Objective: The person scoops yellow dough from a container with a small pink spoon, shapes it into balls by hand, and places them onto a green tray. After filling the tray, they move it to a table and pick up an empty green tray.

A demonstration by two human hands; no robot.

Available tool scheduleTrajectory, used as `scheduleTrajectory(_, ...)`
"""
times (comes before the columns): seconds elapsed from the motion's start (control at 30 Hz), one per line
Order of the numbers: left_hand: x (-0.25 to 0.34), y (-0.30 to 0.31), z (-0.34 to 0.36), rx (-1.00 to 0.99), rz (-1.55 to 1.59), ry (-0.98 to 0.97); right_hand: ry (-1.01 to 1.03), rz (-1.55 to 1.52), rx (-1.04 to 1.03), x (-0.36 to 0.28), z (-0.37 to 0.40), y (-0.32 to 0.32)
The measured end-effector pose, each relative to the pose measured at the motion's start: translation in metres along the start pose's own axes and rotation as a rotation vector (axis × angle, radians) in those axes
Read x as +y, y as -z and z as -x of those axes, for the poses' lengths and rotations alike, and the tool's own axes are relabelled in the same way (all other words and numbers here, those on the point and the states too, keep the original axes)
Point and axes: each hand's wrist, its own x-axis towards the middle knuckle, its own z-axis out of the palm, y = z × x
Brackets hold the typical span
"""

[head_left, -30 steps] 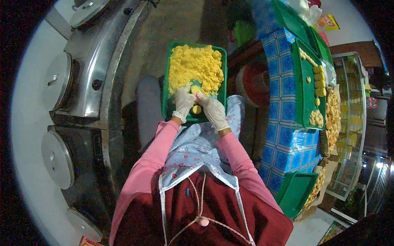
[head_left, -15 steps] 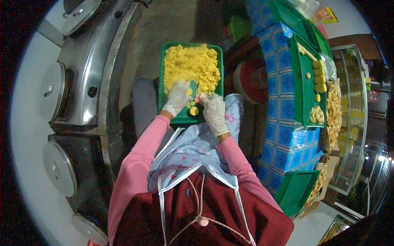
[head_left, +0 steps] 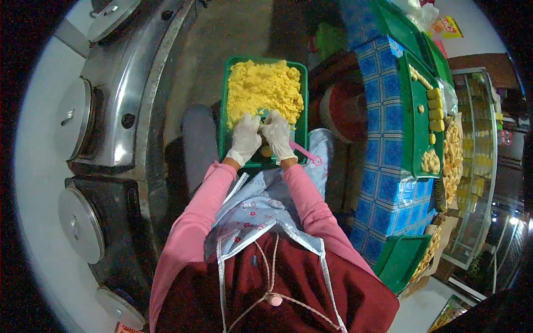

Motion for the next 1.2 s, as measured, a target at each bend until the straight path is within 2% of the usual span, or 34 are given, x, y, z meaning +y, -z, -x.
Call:
scheduleTrajectory(0.07,0.007,0.008,0.002,0.029,0.042,0.016,0.004,0.035,0.032,0.003,0.001,-0.003)
scheduleTrajectory(0.13,0.012,0.011,0.005,0.108,0.105,0.024,-0.091,-0.144,-0.061,-0.007,0.005,0.011)
scheduleTrajectory(0.2,0.01,0.019,0.02,0.001,0.017,0.156,-0.101,-0.34,-0.077,-0.003,0.005,0.012)
scheduleTrajectory(0.23,0.009,0.026,0.027,-0.054,-0.029,0.221,0.072,-0.223,-0.05,-0.005,0.004,0.015)
scheduleTrajectory(0.3,0.004,0.029,0.043,-0.095,-0.04,0.199,0.406,0.009,0.0,-0.009,0.009,0.02)
scheduleTrajectory(0.33,0.0,0.023,0.049,-0.094,-0.055,0.178,0.479,0.166,-0.072,-0.016,0.008,0.019)
scheduleTrajectory(0.43,-0.005,0.017,0.051,-0.111,-0.035,0.152,0.471,0.409,-0.129,-0.021,0.005,0.004)
scheduleTrajectory(0.47,-0.005,0.016,0.051,-0.093,-0.04,0.141,0.503,0.372,-0.099,-0.019,0.0,0.004)
scheduleTrajectory(0.57,-0.005,0.016,0.052,-0.076,-0.006,0.157,-0.035,-0.095,-0.092,-0.02,0.005,0.022)
scheduleTrajectory(0.6,-0.003,0.019,0.052,-0.067,0.012,0.168,-0.112,-0.142,-0.121,-0.017,0.007,0.032)
scheduleTrajectory(0.7,0.007,0.031,0.048,-0.095,0.046,0.232,0.08,0.038,-0.194,-0.006,0.045,0.052)
scheduleTrajectory(0.77,0.009,0.03,0.043,-0.09,0.056,0.24,0.331,0.215,-0.077,-0.007,0.071,0.052)
scheduleTrajectory(0.83,0.003,0.022,0.045,-0.056,0.067,0.188,0.331,0.395,-0.079,-0.003,0.08,0.038)
scheduleTrajectory(0.9,-0.011,0.006,0.046,-0.055,0.094,0.164,0.334,0.361,-0.06,-0.015,0.086,0.036)
scheduleTrajectory(0.97,-0.012,0.006,0.046,0.008,0.129,0.072,0.371,0.276,0.066,-0.001,0.086,0.013)
scheduleTrajectory(1.03,-0.011,0.008,0.044,-0.021,0.102,0.09,0.416,0.333,0.077,0.01,0.084,-0.002)
scheduleTrajectory(1.1,-0.017,0.002,0.044,-0.01,0.049,0.054,0.44,0.331,0.152,0.008,0.088,-0.005)
scheduleTrajectory(1.13,-0.015,0.003,0.045,0.007,0.068,0.078,0.364,0.307,0.146,0.007,0.088,-0.004)
scheduleTrajectory(1.2,-0.017,0.004,0.048,0.031,0.081,0.09,0.38,0.27,0.132,0.004,0.089,0.015)
